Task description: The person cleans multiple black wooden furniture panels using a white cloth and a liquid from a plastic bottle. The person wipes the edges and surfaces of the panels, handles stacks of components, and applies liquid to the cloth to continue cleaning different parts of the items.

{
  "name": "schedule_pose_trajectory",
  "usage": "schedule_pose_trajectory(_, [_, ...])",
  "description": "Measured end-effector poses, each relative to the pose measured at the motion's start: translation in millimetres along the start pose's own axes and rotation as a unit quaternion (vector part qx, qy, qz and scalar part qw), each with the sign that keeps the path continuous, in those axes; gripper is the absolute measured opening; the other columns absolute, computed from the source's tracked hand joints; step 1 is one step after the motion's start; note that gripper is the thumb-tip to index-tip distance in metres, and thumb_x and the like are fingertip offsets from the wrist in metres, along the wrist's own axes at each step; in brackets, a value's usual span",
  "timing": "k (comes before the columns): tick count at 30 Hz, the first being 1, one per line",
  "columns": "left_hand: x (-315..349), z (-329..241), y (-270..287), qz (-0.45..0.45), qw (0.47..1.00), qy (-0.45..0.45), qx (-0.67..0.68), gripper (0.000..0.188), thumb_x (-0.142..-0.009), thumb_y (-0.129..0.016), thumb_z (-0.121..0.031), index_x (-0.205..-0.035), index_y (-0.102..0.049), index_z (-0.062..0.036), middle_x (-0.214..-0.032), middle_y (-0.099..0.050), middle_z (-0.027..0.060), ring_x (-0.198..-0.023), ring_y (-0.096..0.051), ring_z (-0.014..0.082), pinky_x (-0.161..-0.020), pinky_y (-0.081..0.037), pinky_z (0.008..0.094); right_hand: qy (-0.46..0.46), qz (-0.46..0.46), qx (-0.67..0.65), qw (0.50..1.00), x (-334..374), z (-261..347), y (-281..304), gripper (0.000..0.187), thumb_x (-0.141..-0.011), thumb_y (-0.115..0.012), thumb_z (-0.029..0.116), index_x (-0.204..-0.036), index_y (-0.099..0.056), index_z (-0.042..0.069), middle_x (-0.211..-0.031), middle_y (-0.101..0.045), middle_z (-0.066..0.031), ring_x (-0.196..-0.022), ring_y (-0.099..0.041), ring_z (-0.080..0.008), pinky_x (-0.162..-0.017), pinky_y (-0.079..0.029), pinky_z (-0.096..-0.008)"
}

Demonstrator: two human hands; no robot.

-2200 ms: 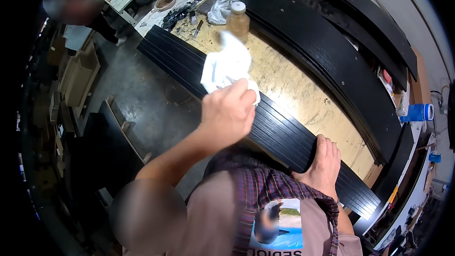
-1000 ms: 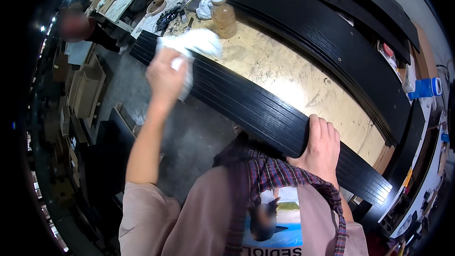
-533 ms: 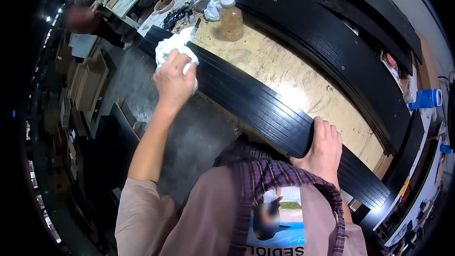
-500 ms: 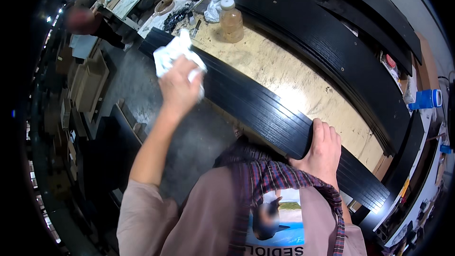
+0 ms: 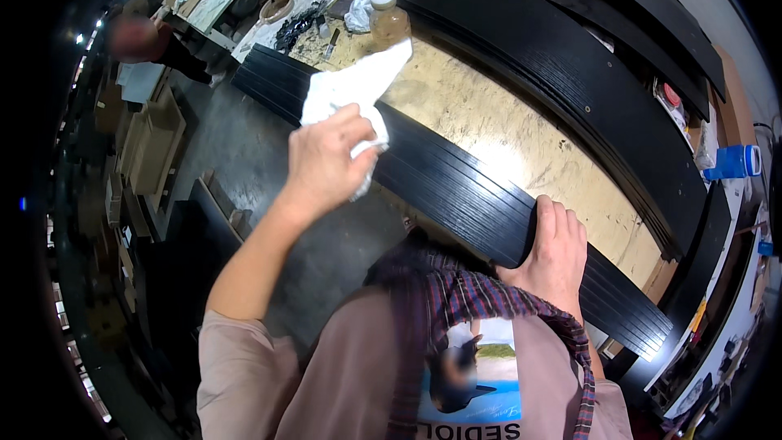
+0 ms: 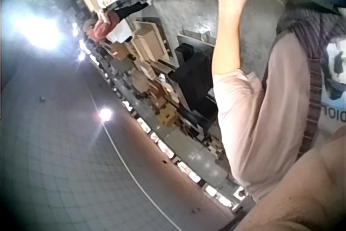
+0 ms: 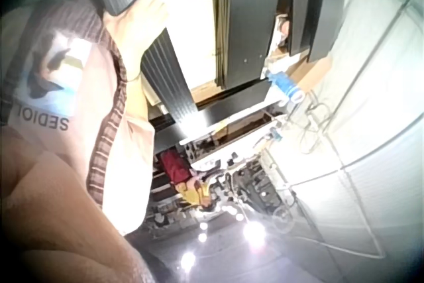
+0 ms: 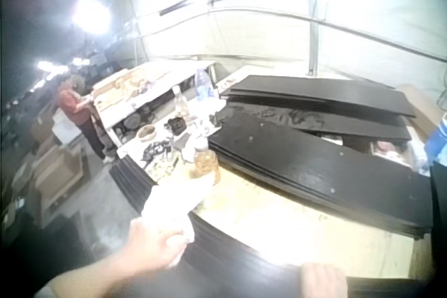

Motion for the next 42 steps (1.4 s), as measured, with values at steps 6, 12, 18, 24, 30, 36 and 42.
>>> schedule_pose_trajectory(6, [1.7, -4.0, 1.9, -0.011, 0.998, -0.016, -0.058, 0.010, -0.075, -0.070, -0.013, -0.079, -0.063, -0.0069, -0.081, -0.057, 0.0083, -0.070, -0.062, 0.0328, -0.060, -0.047, 0.0414, 0.012, -0.005, -0.007, 1.000, -1.1, 2.2, 0.1, 0.076, -0.056, -0.081, 0.020, -0.122, -0.052, -0.005, -0.100, -0.057, -0.0166, -0.095, -0.055, -0.0336, -0.089, -0.042, -0.0415])
schedule_pose_trajectory(12, [-10.7, 36.0, 9.7, -0.042, 0.987, 0.029, -0.154, 0.007, -0.079, -0.071, -0.014, -0.080, -0.066, -0.0096, -0.085, -0.063, 0.0070, -0.077, -0.067, 0.0325, -0.066, -0.052, 0.0427, 0.004, 0.001, -0.010, 1.000, 1.4, 1.4, 1.1, 0.079, -0.055, -0.083, 0.020, -0.122, -0.052, -0.005, -0.101, -0.057, -0.0166, -0.096, -0.055, -0.0338, -0.090, -0.042, -0.0415])
schedule_pose_trajectory(18, [7.2, -21.6, -13.8, -0.031, 0.997, -0.061, 0.028, 0.014, -0.073, -0.073, -0.013, -0.080, -0.063, -0.0062, -0.082, -0.059, 0.0117, -0.075, -0.064, 0.0348, -0.066, -0.051, 0.0414, 0.012, -0.009, -0.003, 1.000, 0.2, -0.4, 0.6, 0.080, -0.054, -0.084, 0.022, -0.122, -0.052, -0.005, -0.101, -0.057, -0.0169, -0.095, -0.056, -0.0338, -0.088, -0.043, -0.0411])
schedule_pose_trajectory(24, [-8.8, 88.7, 14.1, -0.110, 0.985, 0.116, -0.070, 0.016, -0.080, -0.072, -0.016, -0.087, -0.069, -0.0022, -0.089, -0.066, 0.0144, -0.081, -0.066, 0.0351, -0.073, -0.051, 0.0393, 0.007, 0.006, -0.006, 1.000, -2.4, 5.8, 1.4, 0.080, -0.054, -0.084, 0.022, -0.122, -0.052, -0.005, -0.101, -0.057, -0.0175, -0.096, -0.055, -0.0344, -0.090, -0.042, -0.0419])
schedule_pose_trajectory(30, [5.9, 17.9, -10.4, -0.120, 0.991, -0.001, 0.064, 0.019, -0.074, -0.079, -0.011, -0.090, -0.070, -0.0048, -0.090, -0.065, 0.0155, -0.087, -0.067, 0.0365, -0.078, -0.053, 0.0394, 0.004, -0.003, -0.002, 1.000, -2.4, 8.4, 3.7, 0.078, -0.056, -0.084, 0.023, -0.121, -0.051, -0.006, -0.104, -0.058, -0.0188, -0.097, -0.055, -0.0363, -0.091, -0.042, -0.0441])
schedule_pose_trajectory(36, [-22.3, 125.9, 4.2, -0.173, 0.972, 0.161, 0.004, 0.020, -0.078, -0.078, -0.017, -0.096, -0.072, -0.0085, -0.098, -0.071, 0.0141, -0.089, -0.069, 0.0353, -0.078, -0.054, 0.0397, -0.013, -0.009, -0.001, 1.000, 1.1, 5.3, 1.0, 0.079, -0.055, -0.083, 0.020, -0.122, -0.051, -0.005, -0.106, -0.058, -0.0189, -0.099, -0.055, -0.0374, -0.092, -0.042, -0.0453])
schedule_pose_trajectory(42, [-43.5, 251.1, 50.3, -0.161, 0.928, 0.296, -0.156, 0.020, -0.088, -0.068, -0.031, -0.099, -0.071, -0.0143, -0.106, -0.067, 0.0107, -0.098, -0.066, 0.0358, -0.082, -0.051, 0.0476, -0.013, 0.020, 0.015, 1.000, -3.5, 13.4, 0.1, 0.081, -0.052, -0.084, 0.020, -0.123, -0.051, -0.005, -0.106, -0.058, -0.0186, -0.100, -0.055, -0.0371, -0.093, -0.042, -0.0450])
Point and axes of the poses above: each hand's wrist, its own x-axis away from the middle knuckle, its own y-axis out of the back of the hand, z = x × y, the point moved 4 cm from there along -x, towards the middle knuckle
